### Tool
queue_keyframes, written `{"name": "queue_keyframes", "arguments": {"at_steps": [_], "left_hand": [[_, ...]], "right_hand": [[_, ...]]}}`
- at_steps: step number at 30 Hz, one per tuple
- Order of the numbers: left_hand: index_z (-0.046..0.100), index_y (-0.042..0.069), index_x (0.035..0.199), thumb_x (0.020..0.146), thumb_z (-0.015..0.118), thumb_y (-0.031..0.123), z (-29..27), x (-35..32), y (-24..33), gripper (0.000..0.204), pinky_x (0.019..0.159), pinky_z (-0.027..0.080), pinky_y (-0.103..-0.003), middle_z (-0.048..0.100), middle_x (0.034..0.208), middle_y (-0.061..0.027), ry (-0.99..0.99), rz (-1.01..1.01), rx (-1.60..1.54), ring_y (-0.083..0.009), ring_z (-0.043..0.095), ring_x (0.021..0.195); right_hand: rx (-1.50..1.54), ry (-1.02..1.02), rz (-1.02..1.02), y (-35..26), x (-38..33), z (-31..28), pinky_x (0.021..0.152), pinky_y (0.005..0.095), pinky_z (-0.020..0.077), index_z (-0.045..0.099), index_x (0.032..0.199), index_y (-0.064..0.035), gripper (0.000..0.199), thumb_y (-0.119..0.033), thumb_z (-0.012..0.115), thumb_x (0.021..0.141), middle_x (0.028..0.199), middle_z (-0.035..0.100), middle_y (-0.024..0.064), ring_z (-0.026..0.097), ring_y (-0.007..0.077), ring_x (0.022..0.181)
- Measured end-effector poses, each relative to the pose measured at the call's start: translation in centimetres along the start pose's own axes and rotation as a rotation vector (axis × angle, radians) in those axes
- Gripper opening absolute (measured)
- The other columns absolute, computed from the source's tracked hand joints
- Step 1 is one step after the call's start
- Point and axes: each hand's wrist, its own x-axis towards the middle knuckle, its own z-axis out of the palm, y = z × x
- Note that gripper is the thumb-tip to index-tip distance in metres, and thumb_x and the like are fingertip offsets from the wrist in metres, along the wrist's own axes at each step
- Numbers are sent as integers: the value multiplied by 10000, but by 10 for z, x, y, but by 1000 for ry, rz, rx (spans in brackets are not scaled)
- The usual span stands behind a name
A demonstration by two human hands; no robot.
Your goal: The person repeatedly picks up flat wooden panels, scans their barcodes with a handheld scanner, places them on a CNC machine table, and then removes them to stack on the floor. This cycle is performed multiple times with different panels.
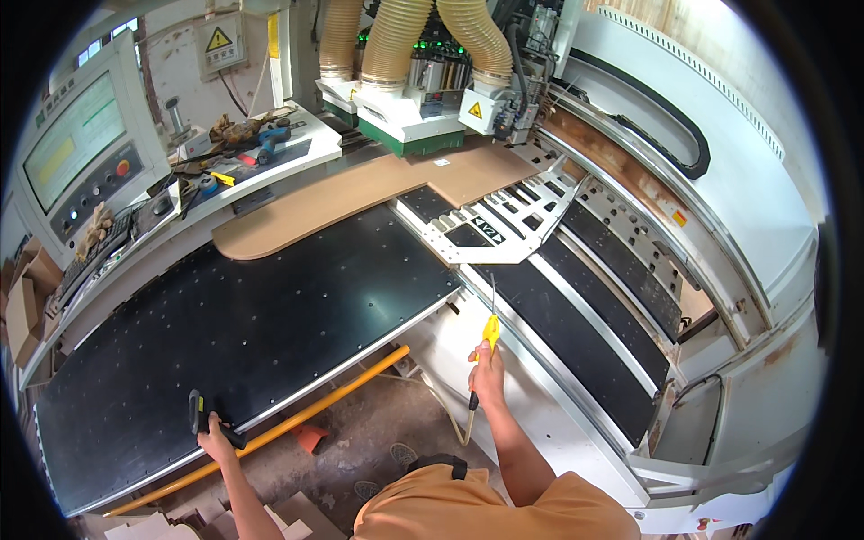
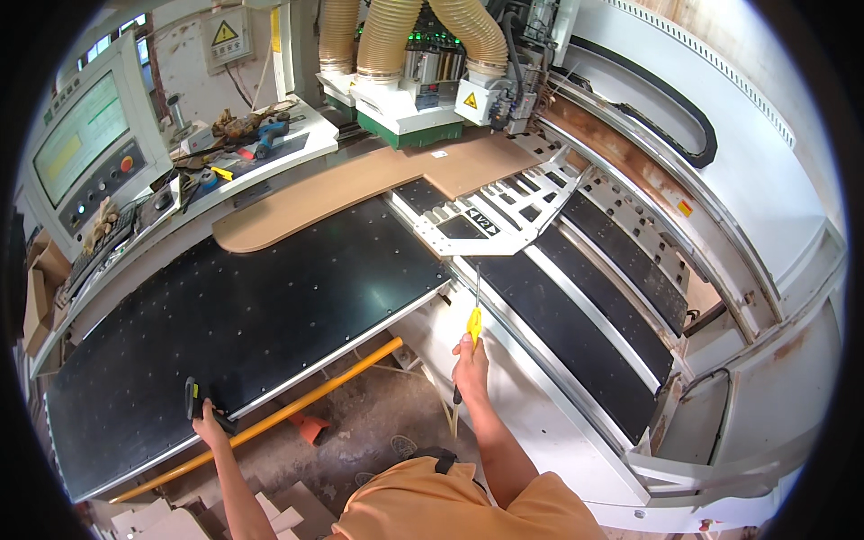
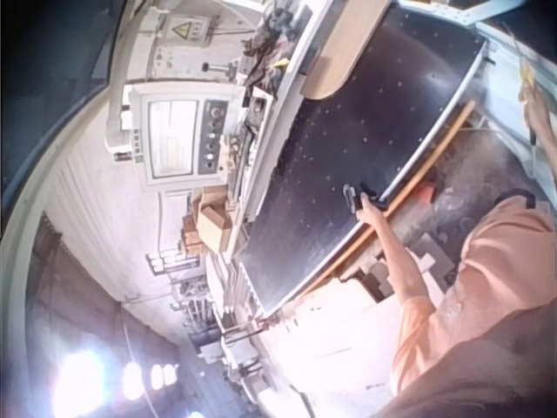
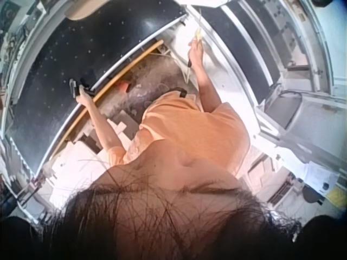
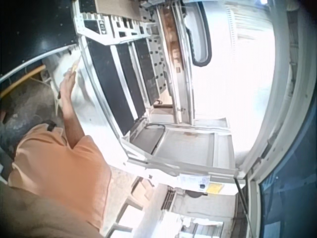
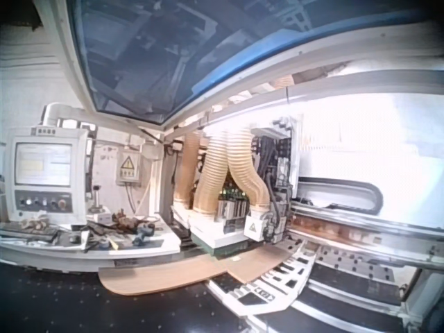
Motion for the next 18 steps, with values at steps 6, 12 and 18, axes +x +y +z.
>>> {"name": "queue_keyframes", "arguments": {"at_steps": [6,12,18], "left_hand": [[611,-13,883,893,721,198,1,-4,-4,238,577,464,-292,599,732,-51,4,19,-33,-145,585,593],[619,-17,889,901,718,201,0,-3,-10,239,570,462,-293,603,728,-48,20,8,25,-144,587,588],[614,-7,847,893,729,227,1,-6,-12,265,554,460,-297,598,699,-49,33,21,-7,-152,589,571]], "right_hand": [[29,-58,-35,10,7,-8,322,270,348,473,1032,-37,430,-456,384,1074,883,575,103,438,120,356],[-9,-40,-54,6,7,-11,323,279,357,469,1038,-29,445,-463,376,1073,886,579,99,448,122,362],[84,182,-62,0,13,-14,363,301,393,462,964,-25,453,-457,378,1069,698,498,61,456,131,379]]}}
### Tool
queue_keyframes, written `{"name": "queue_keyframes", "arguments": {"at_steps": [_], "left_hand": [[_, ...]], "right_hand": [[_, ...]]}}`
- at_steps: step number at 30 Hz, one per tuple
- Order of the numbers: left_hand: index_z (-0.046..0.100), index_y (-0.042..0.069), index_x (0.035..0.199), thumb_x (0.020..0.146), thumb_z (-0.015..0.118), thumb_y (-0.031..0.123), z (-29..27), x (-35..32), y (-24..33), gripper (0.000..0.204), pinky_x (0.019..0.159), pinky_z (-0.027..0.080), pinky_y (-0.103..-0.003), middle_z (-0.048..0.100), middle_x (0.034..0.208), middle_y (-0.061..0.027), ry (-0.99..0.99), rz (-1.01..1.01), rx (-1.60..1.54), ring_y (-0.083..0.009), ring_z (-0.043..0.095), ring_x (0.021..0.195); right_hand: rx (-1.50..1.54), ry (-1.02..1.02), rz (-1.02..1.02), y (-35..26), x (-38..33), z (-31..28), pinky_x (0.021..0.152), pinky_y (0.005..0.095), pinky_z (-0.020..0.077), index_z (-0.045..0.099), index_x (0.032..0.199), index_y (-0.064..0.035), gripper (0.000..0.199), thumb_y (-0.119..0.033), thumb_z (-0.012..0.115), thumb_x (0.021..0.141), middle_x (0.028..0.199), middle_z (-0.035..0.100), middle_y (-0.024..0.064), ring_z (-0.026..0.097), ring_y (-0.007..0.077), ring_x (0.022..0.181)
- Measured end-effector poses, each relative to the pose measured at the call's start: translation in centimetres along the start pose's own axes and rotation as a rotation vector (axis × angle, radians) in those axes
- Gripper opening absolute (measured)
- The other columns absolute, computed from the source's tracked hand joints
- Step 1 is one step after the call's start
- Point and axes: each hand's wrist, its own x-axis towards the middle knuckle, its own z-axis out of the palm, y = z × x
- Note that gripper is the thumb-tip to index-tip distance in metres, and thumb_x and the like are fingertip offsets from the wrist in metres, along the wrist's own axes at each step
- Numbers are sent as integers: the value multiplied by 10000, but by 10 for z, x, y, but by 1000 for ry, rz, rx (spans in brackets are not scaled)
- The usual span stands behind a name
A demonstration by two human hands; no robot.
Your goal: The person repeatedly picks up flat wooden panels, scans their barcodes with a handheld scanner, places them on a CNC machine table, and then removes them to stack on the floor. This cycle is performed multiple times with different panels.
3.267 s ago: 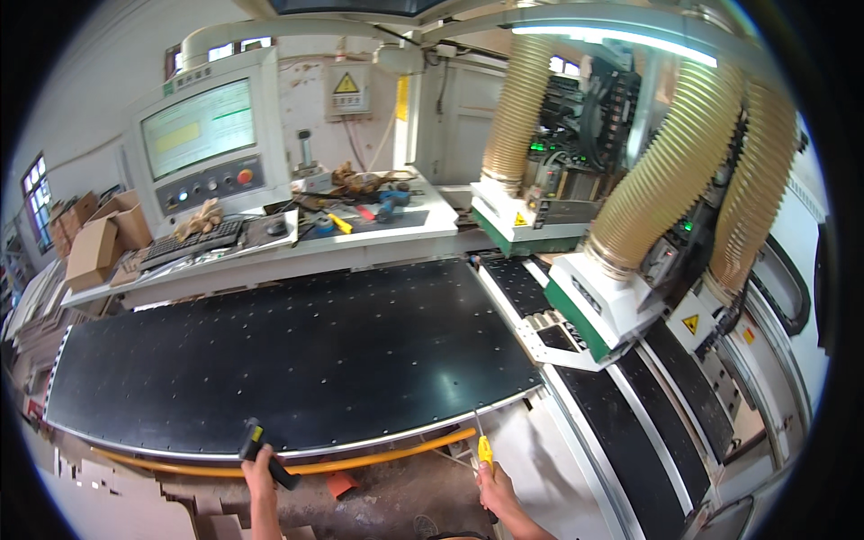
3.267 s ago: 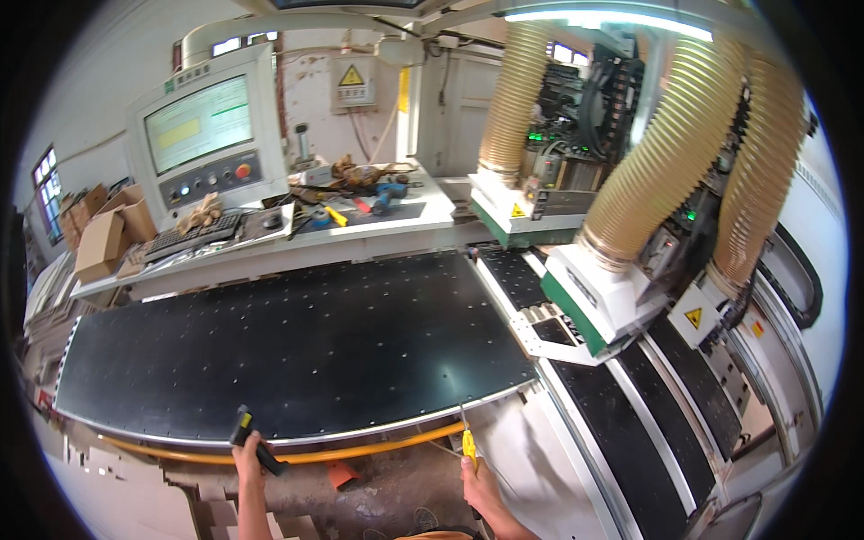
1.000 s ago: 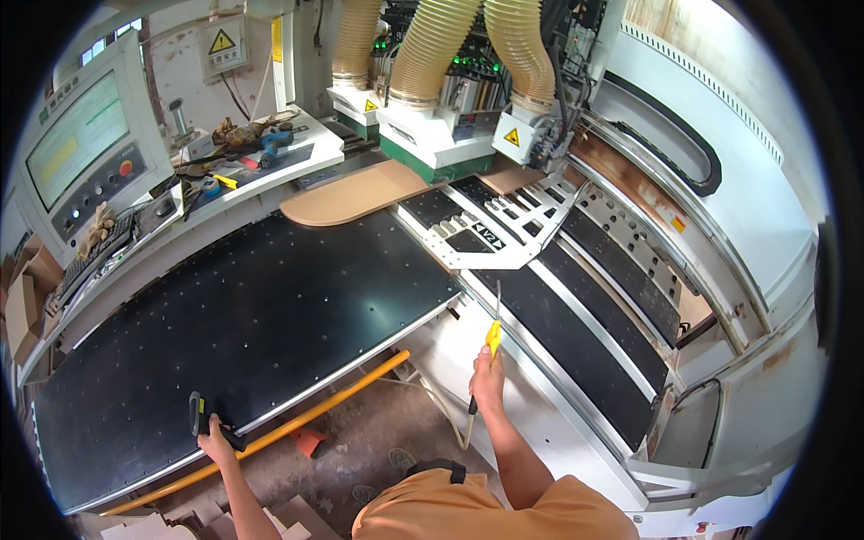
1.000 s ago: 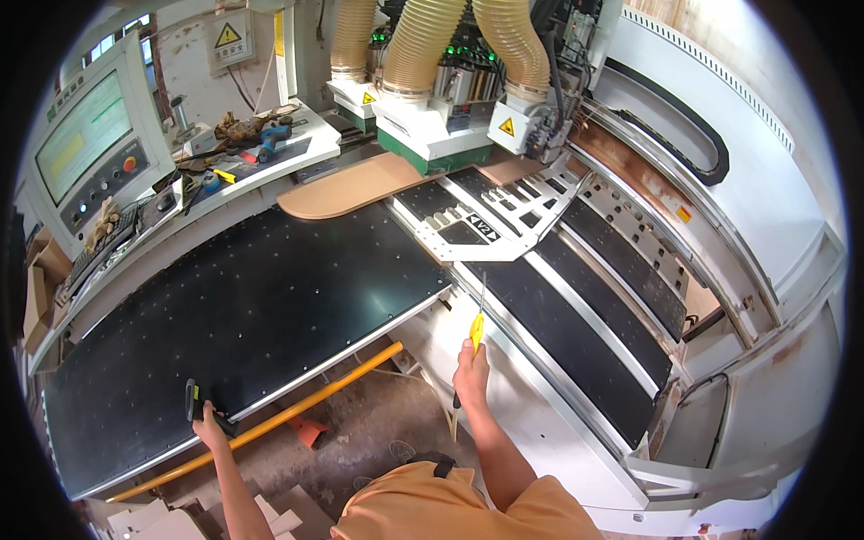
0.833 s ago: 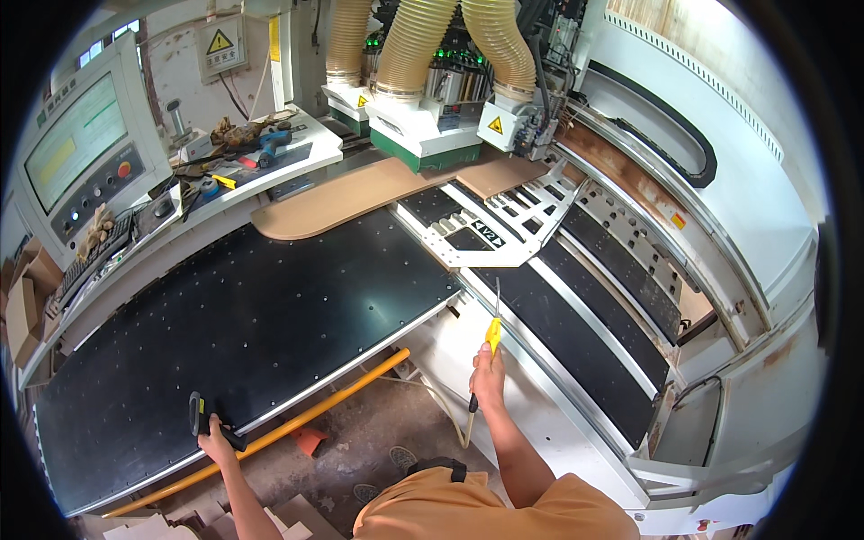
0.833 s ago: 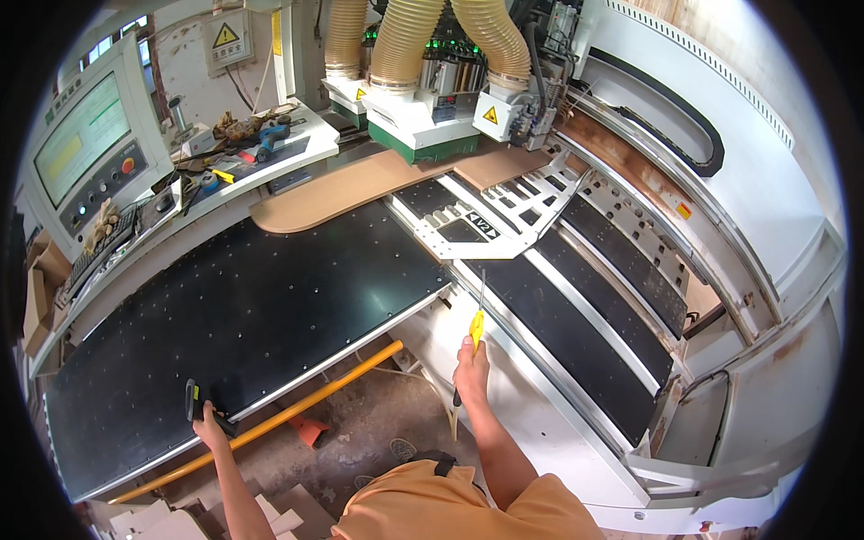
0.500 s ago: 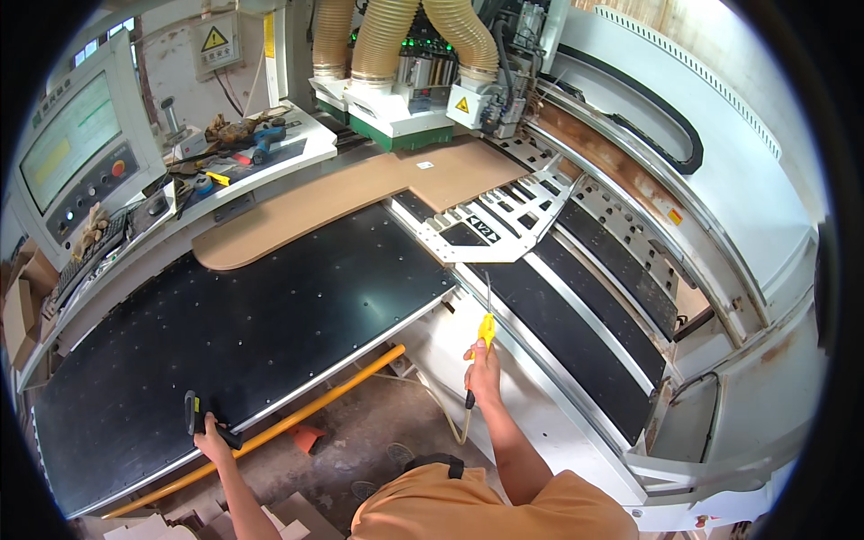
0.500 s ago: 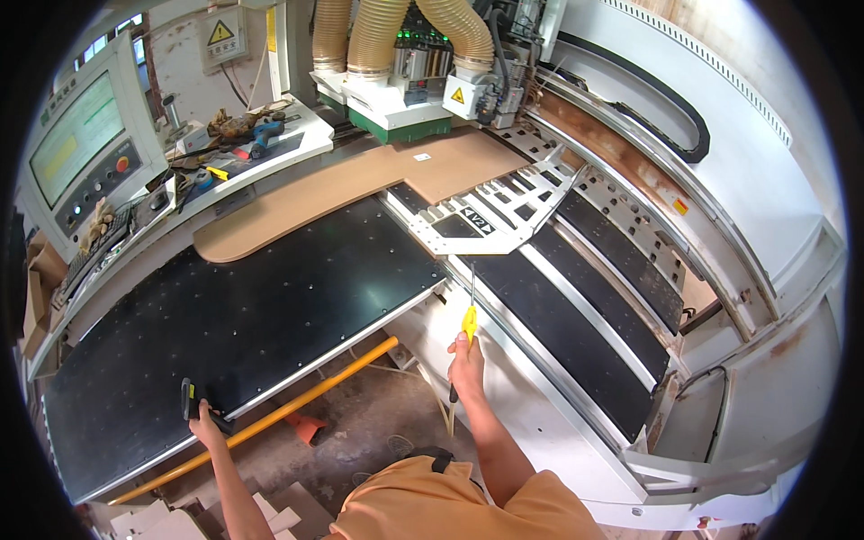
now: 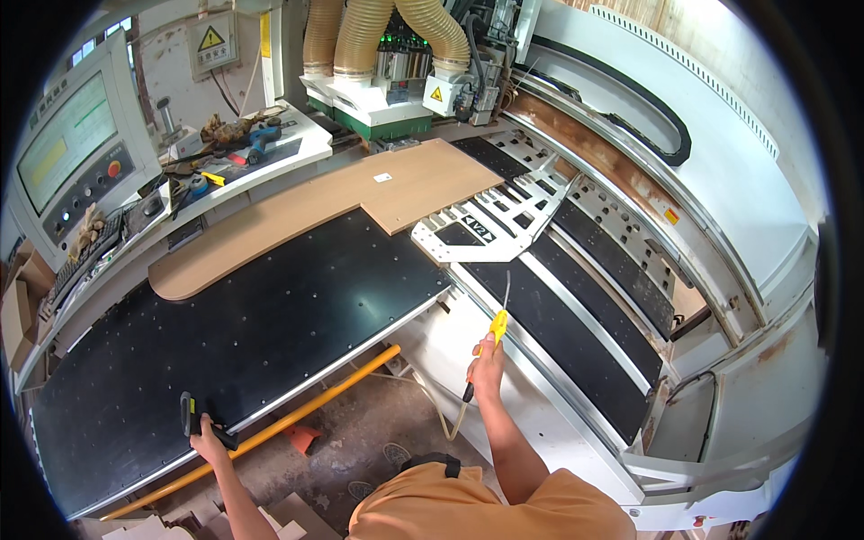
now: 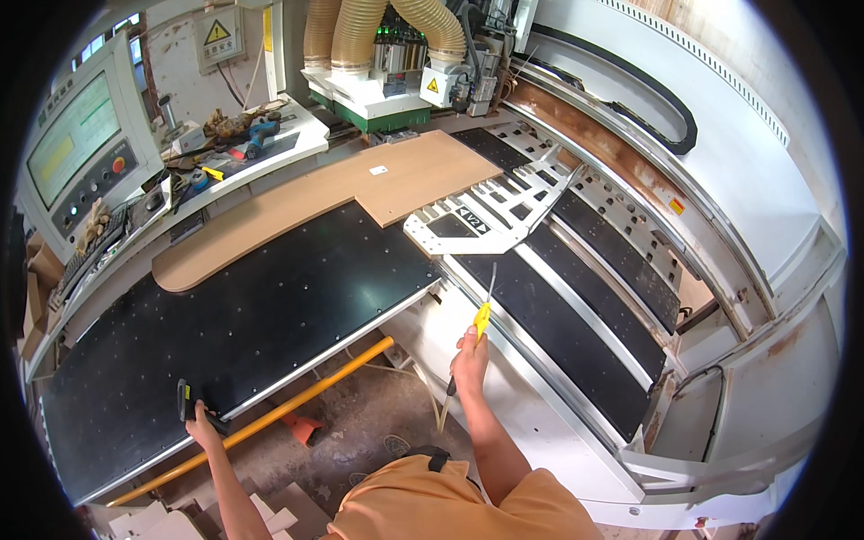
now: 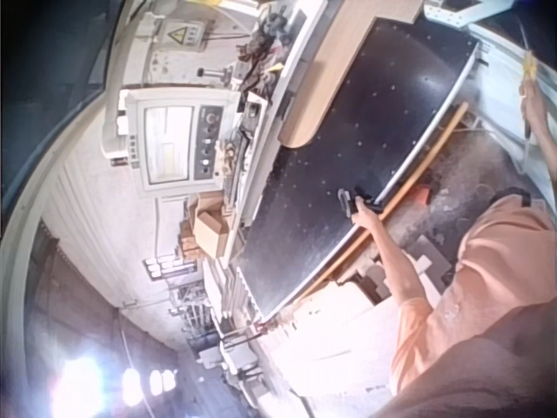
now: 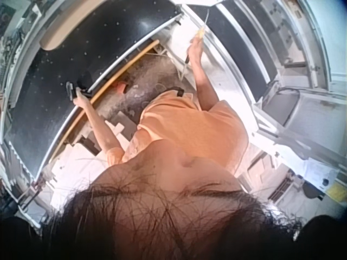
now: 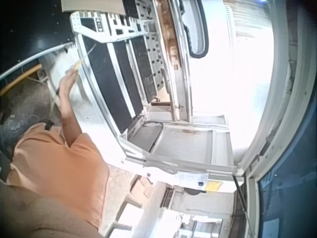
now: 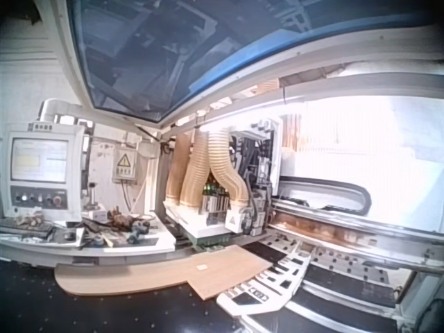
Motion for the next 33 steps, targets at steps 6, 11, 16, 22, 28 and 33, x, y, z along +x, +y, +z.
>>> {"name": "queue_keyframes", "arguments": {"at_steps": [6,11,16,22,28,33], "left_hand": [[621,-6,872,897,723,213,0,0,0,243,557,457,-294,595,705,-41,-7,-15,34,-143,583,572],[628,-12,898,898,721,207,-1,-1,0,238,565,457,-290,596,716,-38,-10,-25,26,-136,582,582],[623,-16,911,896,723,208,-1,-2,2,246,567,459,-291,598,726,-40,-8,-30,33,-138,585,588],[621,-15,914,897,724,206,-2,-4,2,244,569,459,-289,598,730,-40,-30,-7,-3,-140,584,593],[621,-11,904,899,724,204,0,-4,4,238,570,459,-289,599,730,-41,-22,-16,7,-140,585,592],[613,2,847,898,724,232,2,-5,5,260,550,447,-287,581,700,-38,1,4,-1,-139,574,567]], "right_hand": [[39,-38,8,7,6,-1,319,279,366,456,1009,-40,441,-471,386,1067,796,524,73,447,124,364],[42,-44,11,11,4,3,303,273,358,462,1007,-50,439,-481,399,1065,829,542,80,442,124,353],[29,-98,57,5,4,0,355,291,379,467,1056,-25,448,-465,382,1063,864,537,74,458,119,391],[23,-158,69,3,0,0,350,292,367,472,1027,-19,465,-476,393,1061,882,555,77,448,118,381],[15,-169,67,9,1,1,310,277,350,473,1042,-44,441,-477,391,1068,863,559,94,433,124,348],[-4,-178,51,13,3,2,311,275,350,474,1048,-40,442,-474,390,1068,865,559,93,433,123,349]]}}
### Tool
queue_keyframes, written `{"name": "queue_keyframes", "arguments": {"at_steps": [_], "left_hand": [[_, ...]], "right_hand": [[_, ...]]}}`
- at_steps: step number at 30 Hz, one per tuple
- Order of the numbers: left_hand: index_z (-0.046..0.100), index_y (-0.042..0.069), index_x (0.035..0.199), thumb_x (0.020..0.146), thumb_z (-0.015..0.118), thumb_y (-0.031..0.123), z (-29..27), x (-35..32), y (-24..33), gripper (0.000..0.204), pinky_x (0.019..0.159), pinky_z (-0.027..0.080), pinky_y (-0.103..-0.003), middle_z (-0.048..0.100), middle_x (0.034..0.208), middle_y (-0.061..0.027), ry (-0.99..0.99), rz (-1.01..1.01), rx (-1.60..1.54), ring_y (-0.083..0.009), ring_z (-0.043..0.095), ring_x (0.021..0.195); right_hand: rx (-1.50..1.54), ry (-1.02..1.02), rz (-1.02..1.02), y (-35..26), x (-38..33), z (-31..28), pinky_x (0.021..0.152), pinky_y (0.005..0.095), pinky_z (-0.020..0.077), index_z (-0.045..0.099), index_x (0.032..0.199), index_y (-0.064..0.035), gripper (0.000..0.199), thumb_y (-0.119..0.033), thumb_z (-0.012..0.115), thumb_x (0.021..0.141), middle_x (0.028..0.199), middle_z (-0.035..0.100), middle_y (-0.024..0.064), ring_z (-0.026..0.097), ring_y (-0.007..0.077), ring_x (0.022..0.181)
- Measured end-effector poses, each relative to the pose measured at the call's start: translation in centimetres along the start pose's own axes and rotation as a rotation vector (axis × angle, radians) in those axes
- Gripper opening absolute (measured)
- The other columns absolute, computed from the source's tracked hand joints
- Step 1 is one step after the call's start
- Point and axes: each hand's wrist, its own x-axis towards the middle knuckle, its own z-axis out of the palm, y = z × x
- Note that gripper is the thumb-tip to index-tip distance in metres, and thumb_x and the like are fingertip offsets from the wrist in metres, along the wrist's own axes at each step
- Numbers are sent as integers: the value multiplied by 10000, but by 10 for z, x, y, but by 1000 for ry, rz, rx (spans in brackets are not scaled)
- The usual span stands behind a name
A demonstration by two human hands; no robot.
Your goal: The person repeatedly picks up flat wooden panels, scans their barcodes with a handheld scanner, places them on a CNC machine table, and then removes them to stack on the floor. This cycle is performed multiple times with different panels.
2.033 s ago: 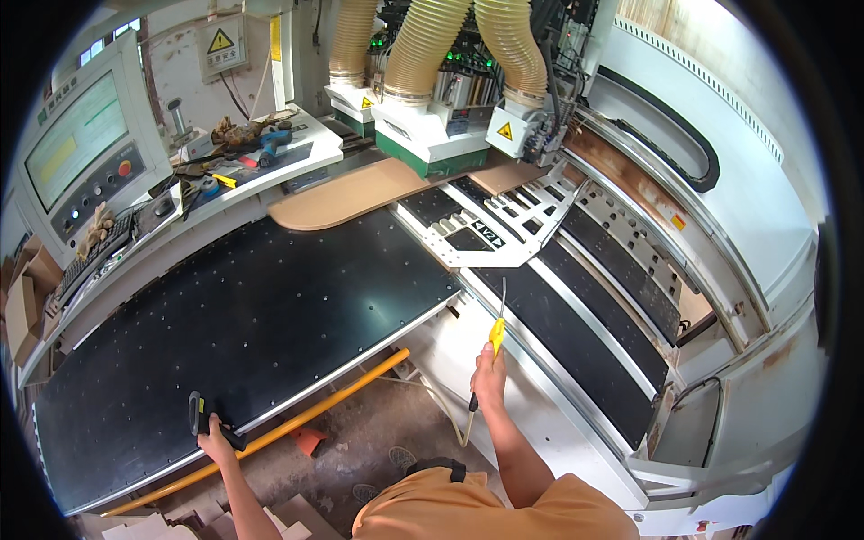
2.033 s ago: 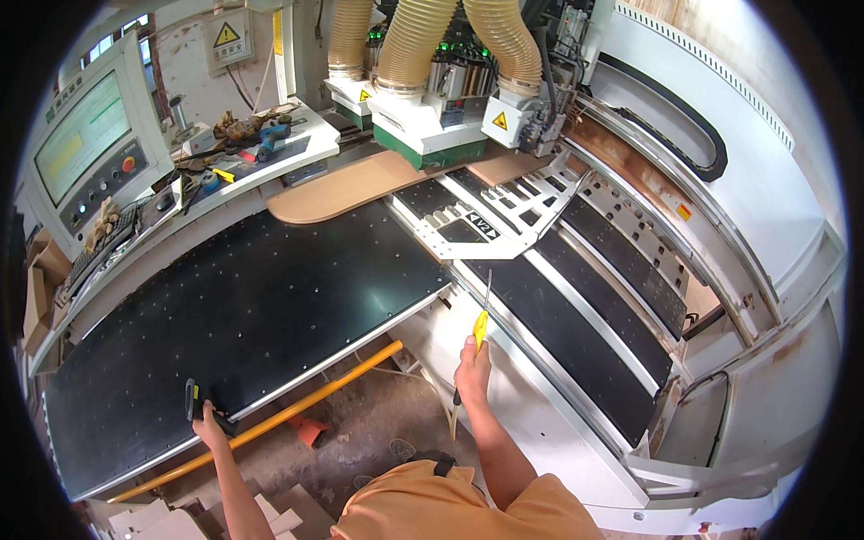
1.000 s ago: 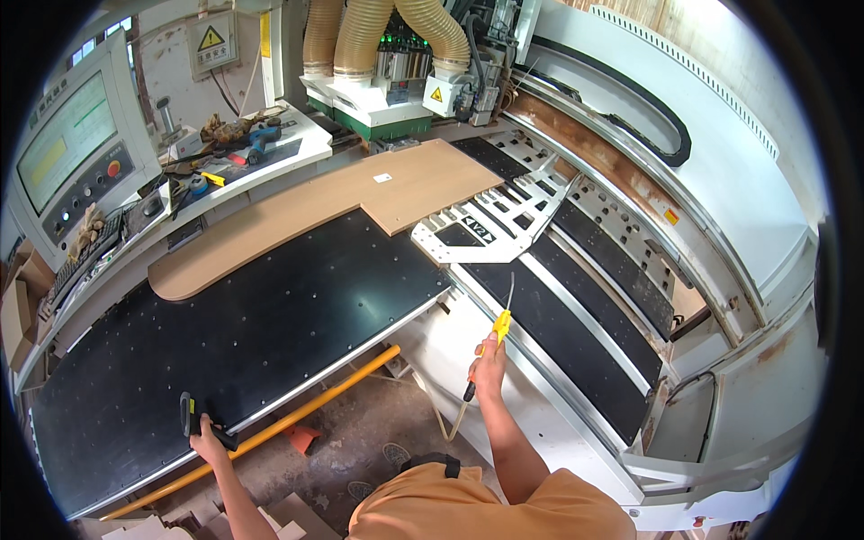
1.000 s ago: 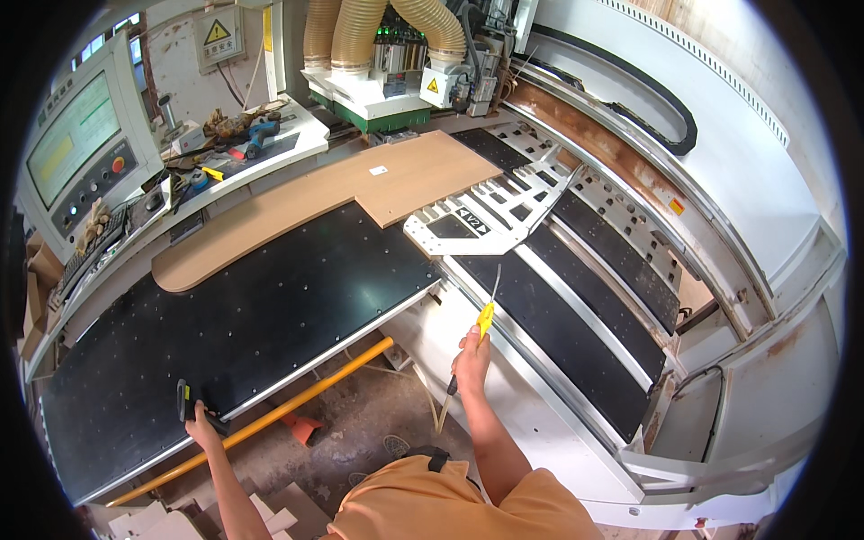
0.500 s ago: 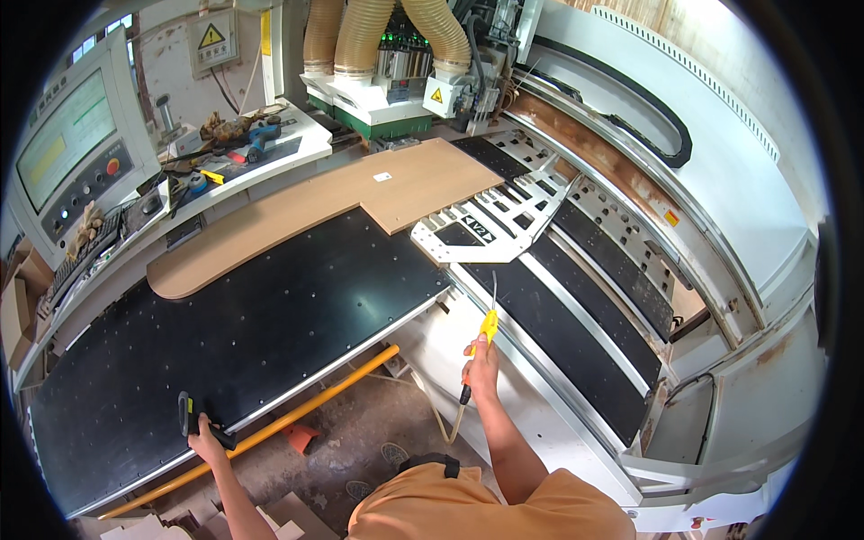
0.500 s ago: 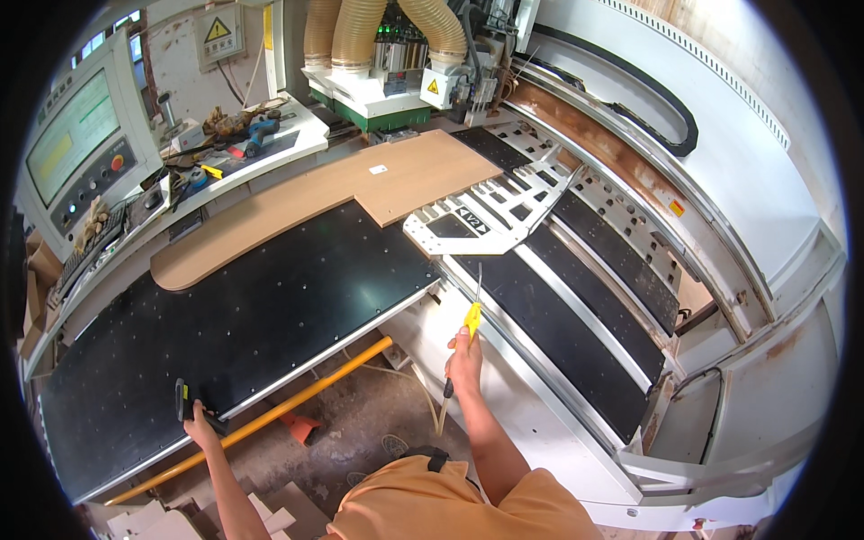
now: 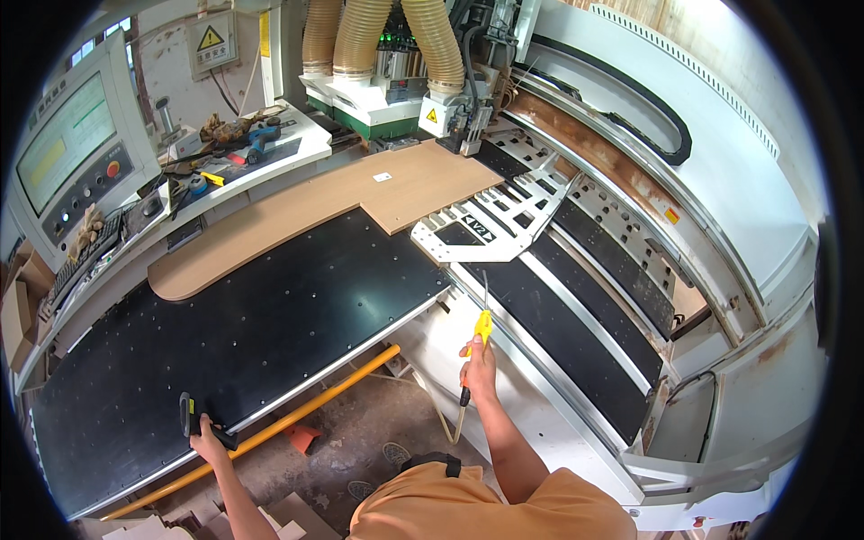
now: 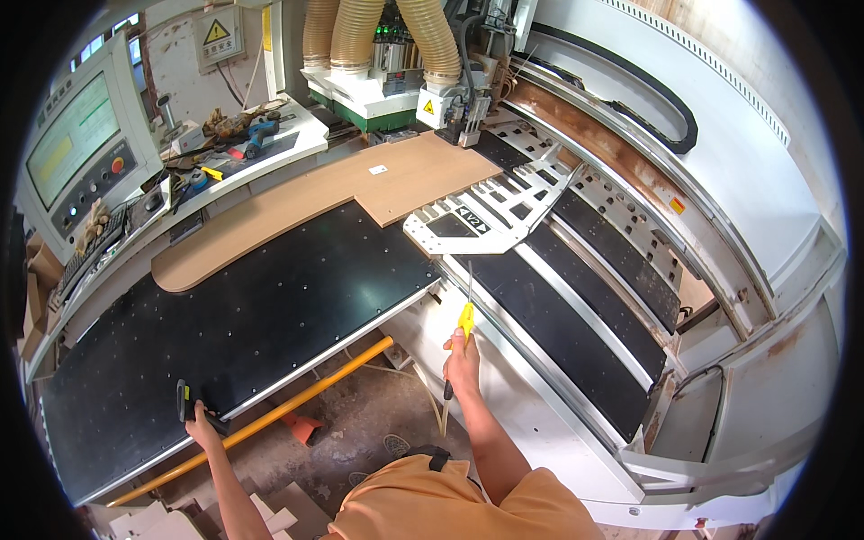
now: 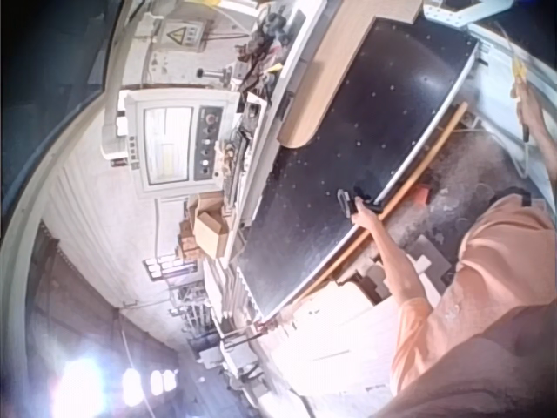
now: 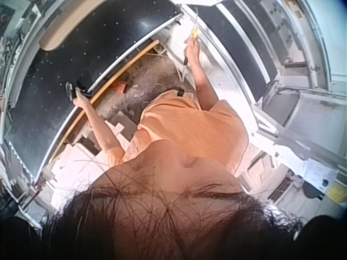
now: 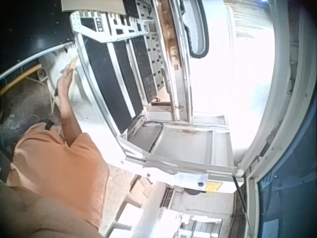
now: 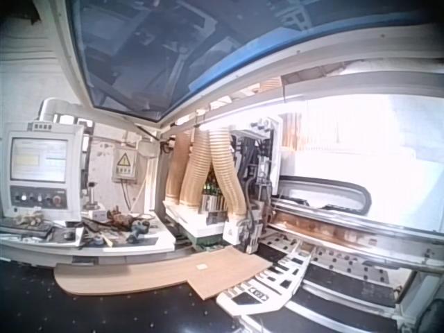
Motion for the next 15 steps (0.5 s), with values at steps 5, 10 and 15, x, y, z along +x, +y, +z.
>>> {"name": "queue_keyframes", "arguments": {"at_steps": [5,10,15], "left_hand": [[617,2,858,900,722,232,0,0,1,256,555,450,-287,583,704,-38,-1,1,7,-141,575,570],[623,-4,872,898,725,231,-1,-3,1,258,558,452,-287,587,706,-40,-6,-13,7,-143,575,571],[628,-10,881,896,730,232,0,-3,1,263,557,452,-289,594,708,-43,-2,-4,9,-144,580,574]], "right_hand": [[-20,-30,13,-2,-1,0,309,272,350,473,1045,-37,442,-471,393,1068,869,558,92,434,120,350],[-35,-47,20,-7,-6,1,375,297,389,501,1015,-34,445,-467,410,1063,833,583,70,463,123,392],[-108,-43,16,-11,-10,2,399,310,390,517,961,-48,436,-463,422,1059,673,538,53,456,130,396]]}}
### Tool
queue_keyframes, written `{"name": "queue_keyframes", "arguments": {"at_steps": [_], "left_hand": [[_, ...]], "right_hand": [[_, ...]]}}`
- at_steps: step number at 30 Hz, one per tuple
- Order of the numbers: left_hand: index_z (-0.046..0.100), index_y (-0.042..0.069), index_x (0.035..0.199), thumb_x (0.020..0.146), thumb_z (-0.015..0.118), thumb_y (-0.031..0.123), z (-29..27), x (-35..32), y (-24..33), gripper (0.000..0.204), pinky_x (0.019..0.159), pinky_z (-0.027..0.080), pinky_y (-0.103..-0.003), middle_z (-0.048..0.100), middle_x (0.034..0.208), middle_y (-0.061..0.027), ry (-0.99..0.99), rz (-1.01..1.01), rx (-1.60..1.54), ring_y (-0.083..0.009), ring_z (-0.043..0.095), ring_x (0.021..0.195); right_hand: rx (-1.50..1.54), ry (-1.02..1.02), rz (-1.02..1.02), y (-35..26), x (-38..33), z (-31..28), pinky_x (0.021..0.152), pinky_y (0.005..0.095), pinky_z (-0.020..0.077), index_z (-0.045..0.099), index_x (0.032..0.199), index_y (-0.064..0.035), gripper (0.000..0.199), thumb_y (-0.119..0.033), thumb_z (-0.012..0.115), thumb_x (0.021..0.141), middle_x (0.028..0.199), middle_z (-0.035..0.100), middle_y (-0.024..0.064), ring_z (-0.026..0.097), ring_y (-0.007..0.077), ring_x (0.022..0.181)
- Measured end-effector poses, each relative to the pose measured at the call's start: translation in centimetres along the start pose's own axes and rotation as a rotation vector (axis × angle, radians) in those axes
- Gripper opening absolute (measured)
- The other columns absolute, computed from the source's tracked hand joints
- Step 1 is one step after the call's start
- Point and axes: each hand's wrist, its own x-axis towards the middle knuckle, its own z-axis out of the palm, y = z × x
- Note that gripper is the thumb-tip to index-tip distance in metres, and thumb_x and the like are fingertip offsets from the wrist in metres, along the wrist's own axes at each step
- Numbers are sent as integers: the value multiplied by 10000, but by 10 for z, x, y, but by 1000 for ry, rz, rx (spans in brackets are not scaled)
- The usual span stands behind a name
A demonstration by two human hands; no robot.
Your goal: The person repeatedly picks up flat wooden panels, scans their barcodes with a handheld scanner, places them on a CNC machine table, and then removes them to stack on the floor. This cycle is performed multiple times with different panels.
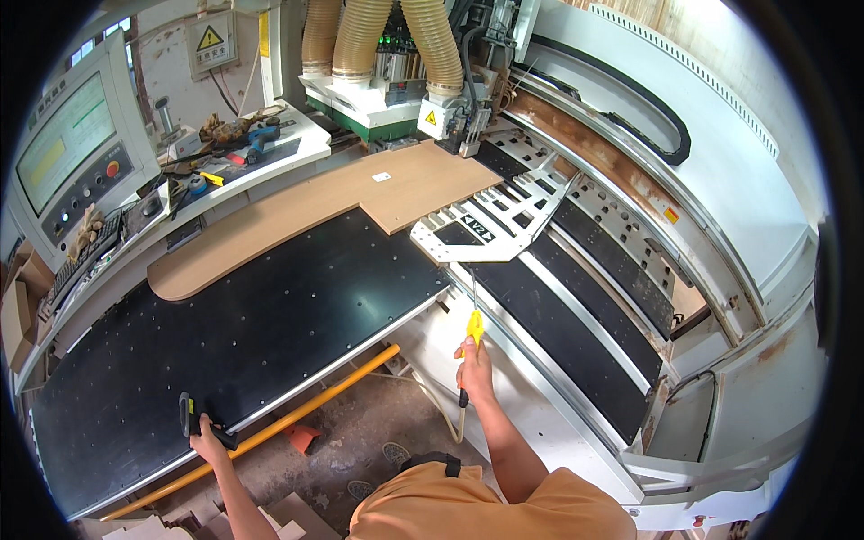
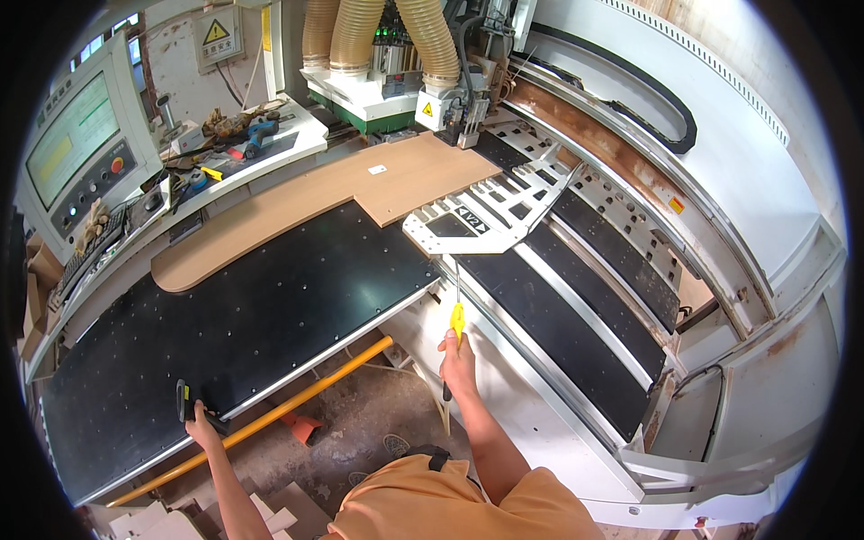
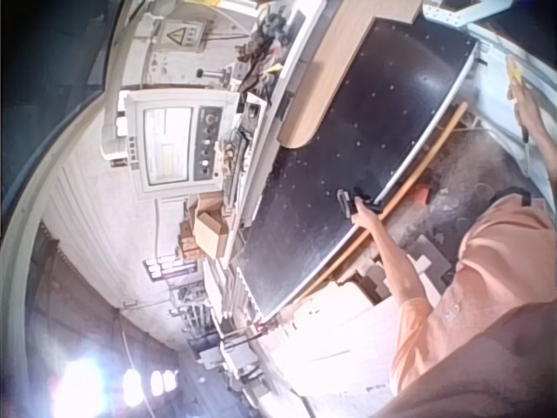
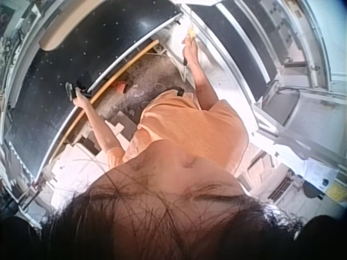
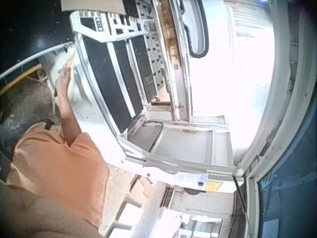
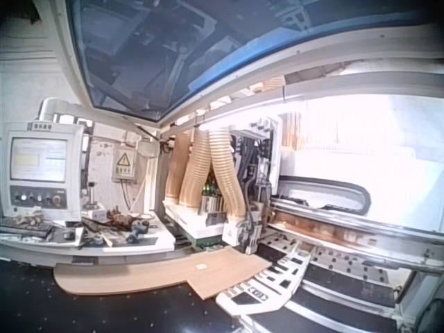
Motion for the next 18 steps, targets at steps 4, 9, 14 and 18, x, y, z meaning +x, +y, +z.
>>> {"name": "queue_keyframes", "arguments": {"at_steps": [4,9,14,18], "left_hand": [[627,-13,880,896,728,235,0,1,-1,269,557,453,-293,595,709,-45,-4,4,-12,-148,585,578],[623,-13,872,892,727,234,0,2,-3,269,557,455,-299,593,706,-46,-1,11,-2,-152,584,573],[621,-12,868,890,730,232,0,-2,-1,267,556,454,-294,588,699,-45,0,2,-11,-149,580,568],[619,-9,868,891,730,229,1,-4,1,264,555,452,-287,583,695,-44,0,-2,-17,-144,579,572]], "right_hand": [[-22,-63,13,-1,0,1,334,281,358,478,1040,-25,423,-440,404,1068,901,571,99,443,118,361],[-113,-73,-8,4,2,2,359,294,370,493,982,-39,422,-445,413,1065,778,554,55,432,115,369],[-220,-44,-122,6,3,6,394,305,377,484,943,-46,427,-454,433,1059,688,512,28,438,115,407],[-271,-40,-94,-4,-1,10,597,407,444,501,971,-17,452,-462,461,1040,726,581,149,562,271,605]]}}
